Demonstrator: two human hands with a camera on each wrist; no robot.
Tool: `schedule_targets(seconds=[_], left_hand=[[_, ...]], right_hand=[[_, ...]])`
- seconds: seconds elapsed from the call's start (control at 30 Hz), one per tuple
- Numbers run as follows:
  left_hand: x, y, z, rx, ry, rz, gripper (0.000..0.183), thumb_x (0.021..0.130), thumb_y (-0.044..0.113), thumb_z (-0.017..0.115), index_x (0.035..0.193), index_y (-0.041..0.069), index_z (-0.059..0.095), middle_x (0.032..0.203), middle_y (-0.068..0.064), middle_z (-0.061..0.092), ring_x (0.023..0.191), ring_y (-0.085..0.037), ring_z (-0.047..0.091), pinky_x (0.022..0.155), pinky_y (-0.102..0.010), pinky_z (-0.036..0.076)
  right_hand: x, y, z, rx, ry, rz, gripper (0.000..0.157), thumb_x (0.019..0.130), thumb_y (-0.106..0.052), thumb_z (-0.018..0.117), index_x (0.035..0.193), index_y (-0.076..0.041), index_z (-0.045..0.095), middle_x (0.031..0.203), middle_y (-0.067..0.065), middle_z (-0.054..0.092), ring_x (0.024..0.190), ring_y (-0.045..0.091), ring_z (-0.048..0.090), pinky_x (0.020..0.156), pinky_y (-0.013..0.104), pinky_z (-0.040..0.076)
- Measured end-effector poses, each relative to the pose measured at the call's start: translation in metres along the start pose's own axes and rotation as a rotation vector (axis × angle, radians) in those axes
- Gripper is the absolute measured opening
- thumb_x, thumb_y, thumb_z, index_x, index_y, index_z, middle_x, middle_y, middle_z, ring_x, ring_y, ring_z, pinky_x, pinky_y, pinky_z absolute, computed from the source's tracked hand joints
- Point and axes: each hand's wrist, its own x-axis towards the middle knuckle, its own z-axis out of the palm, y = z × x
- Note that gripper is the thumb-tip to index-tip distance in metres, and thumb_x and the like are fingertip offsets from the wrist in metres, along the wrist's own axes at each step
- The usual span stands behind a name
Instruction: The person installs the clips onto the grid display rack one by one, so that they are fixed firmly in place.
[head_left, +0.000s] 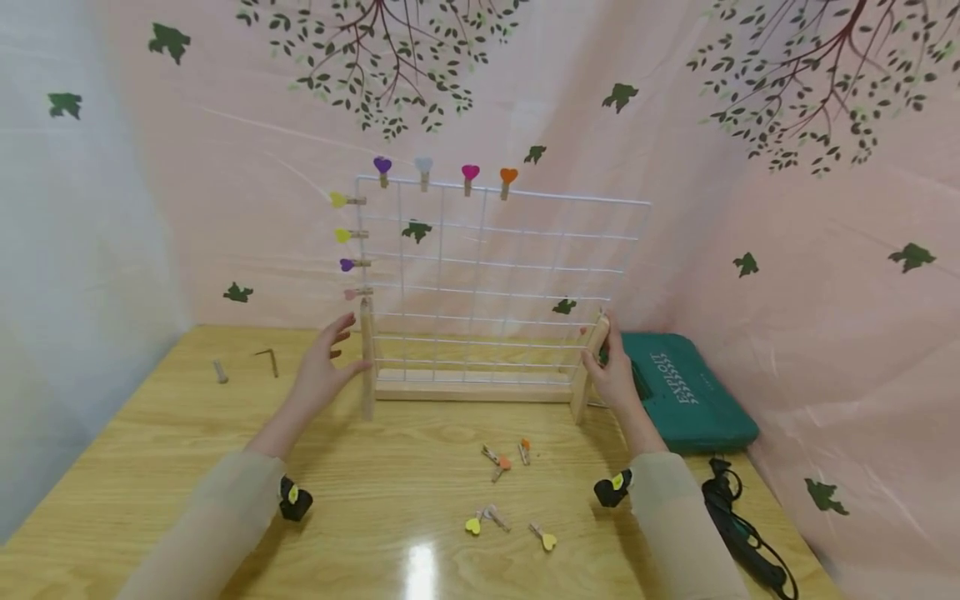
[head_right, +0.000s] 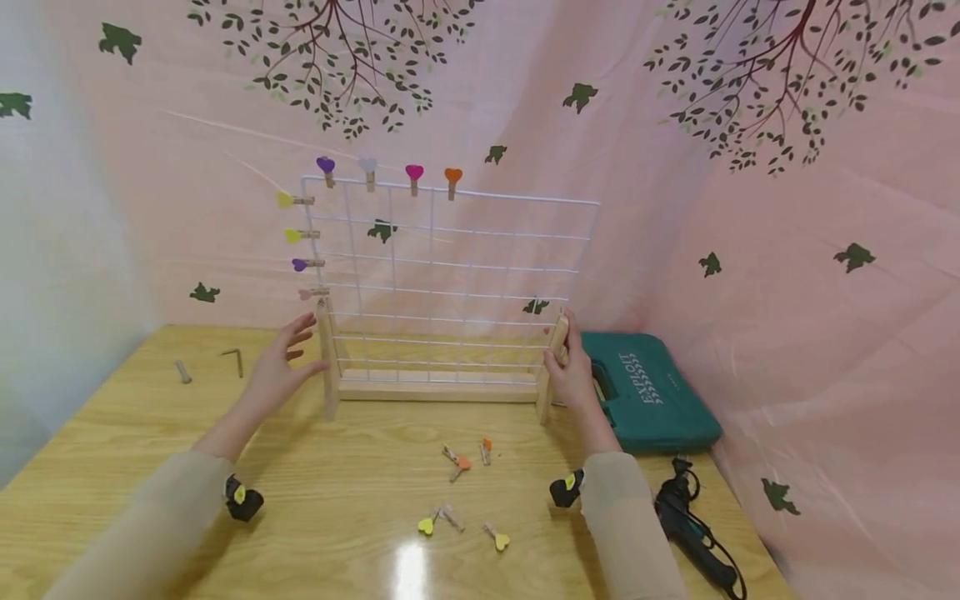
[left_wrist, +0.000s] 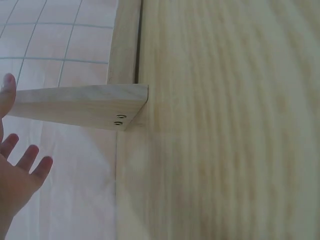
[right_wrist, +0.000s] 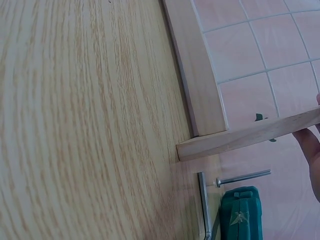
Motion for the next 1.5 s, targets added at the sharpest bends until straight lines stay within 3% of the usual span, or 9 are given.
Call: schedule_targets(seconds=[0.13, 0.33, 0.67, 0.8, 0.9, 1.03, 1.13, 1.27, 1.5], left_hand=[[0.008, -0.005, 0.004, -0.043, -0.054, -0.011, 0.082, 0.076, 0.025, 0.07, 0.142, 0.019, 0.021, 0.141, -0.009, 0.032, 0.122, -0.033, 0.039, 0.092, -0.05, 0.04], [0.013, -0.006, 0.006, -0.091, -0.101, -0.038, 0.075, 0.079, 0.024, 0.067, 0.14, 0.013, 0.026, 0.134, -0.018, 0.04, 0.115, -0.035, 0.044, 0.093, -0.049, 0.04], [0.007, 0.024, -0.002, -0.168, -0.159, -0.105, 0.068, 0.083, 0.009, 0.062, 0.139, 0.004, 0.024, 0.138, -0.021, 0.031, 0.11, -0.042, 0.046, 0.085, -0.05, 0.046], [0.01, 0.016, -0.001, -0.197, -0.164, -0.134, 0.069, 0.082, 0.014, 0.064, 0.14, 0.01, 0.025, 0.139, -0.018, 0.031, 0.111, -0.041, 0.045, 0.081, -0.048, 0.049], [0.013, 0.005, 0.002, -0.207, -0.163, -0.134, 0.071, 0.081, 0.019, 0.065, 0.14, 0.013, 0.025, 0.139, -0.017, 0.031, 0.111, -0.041, 0.045, 0.078, -0.044, 0.051], [0.013, -0.005, 0.006, -0.206, -0.156, -0.111, 0.072, 0.082, 0.023, 0.064, 0.141, 0.015, 0.024, 0.138, -0.018, 0.031, 0.11, -0.041, 0.046, 0.075, -0.041, 0.053], [0.011, -0.005, 0.009, -0.223, -0.159, -0.119, 0.072, 0.083, 0.021, 0.063, 0.142, 0.016, 0.022, 0.14, -0.018, 0.029, 0.111, -0.041, 0.045, 0.076, -0.041, 0.052], [0.01, -0.003, 0.01, -0.247, -0.165, -0.151, 0.072, 0.084, 0.019, 0.061, 0.143, 0.017, 0.019, 0.142, -0.016, 0.026, 0.114, -0.041, 0.042, 0.078, -0.042, 0.052], [0.011, -0.003, 0.01, -0.267, -0.158, -0.171, 0.072, 0.085, 0.017, 0.06, 0.143, 0.017, 0.017, 0.141, -0.017, 0.025, 0.116, -0.039, 0.04, 0.079, -0.043, 0.051]], right_hand=[[-0.002, 0.001, 0.0, -0.014, -0.006, -0.001, 0.07, 0.088, 0.003, 0.049, 0.143, -0.011, 0.008, 0.127, 0.025, 0.045, 0.117, 0.04, 0.041, 0.084, 0.055, 0.043], [-0.003, 0.001, -0.002, -0.065, -0.006, -0.036, 0.071, 0.088, 0.001, 0.05, 0.144, -0.011, 0.007, 0.127, 0.024, 0.046, 0.115, 0.04, 0.044, 0.081, 0.053, 0.044], [0.0, 0.007, -0.009, -0.15, -0.03, 0.008, 0.076, 0.088, -0.01, 0.054, 0.144, -0.019, 0.002, 0.137, 0.024, 0.03, 0.119, 0.041, 0.037, 0.084, 0.055, 0.043], [0.0, 0.007, -0.014, -0.167, 0.036, 0.004, 0.079, 0.084, -0.013, 0.061, 0.143, -0.027, 0.01, 0.141, 0.011, 0.025, 0.125, 0.032, 0.032, 0.091, 0.052, 0.04], [-0.003, 0.0, -0.017, -0.204, 0.105, -0.057, 0.074, 0.081, -0.013, 0.064, 0.14, -0.028, 0.023, 0.134, 0.007, 0.033, 0.122, 0.029, 0.035, 0.093, 0.051, 0.039], [-0.014, -0.018, -0.017, -0.314, 0.132, -0.145, 0.068, 0.079, -0.011, 0.068, 0.136, -0.02, 0.033, 0.127, 0.009, 0.04, 0.117, 0.029, 0.037, 0.095, 0.048, 0.038], [-0.026, -0.031, -0.011, -0.377, 0.056, -0.184, 0.069, 0.076, -0.011, 0.07, 0.135, -0.015, 0.035, 0.123, 0.009, 0.043, 0.114, 0.029, 0.039, 0.094, 0.043, 0.039], [-0.043, -0.035, 0.007, -0.335, -0.148, -0.169, 0.067, 0.076, -0.012, 0.071, 0.133, -0.018, 0.038, 0.117, 0.008, 0.049, 0.107, 0.023, 0.047, 0.084, 0.04, 0.048], [-0.065, -0.012, 0.037, -0.321, -0.431, -0.075, 0.058, 0.078, -0.017, 0.069, 0.131, -0.018, 0.043, 0.12, 0.006, 0.047, 0.105, 0.026, 0.047, 0.079, 0.045, 0.048]])
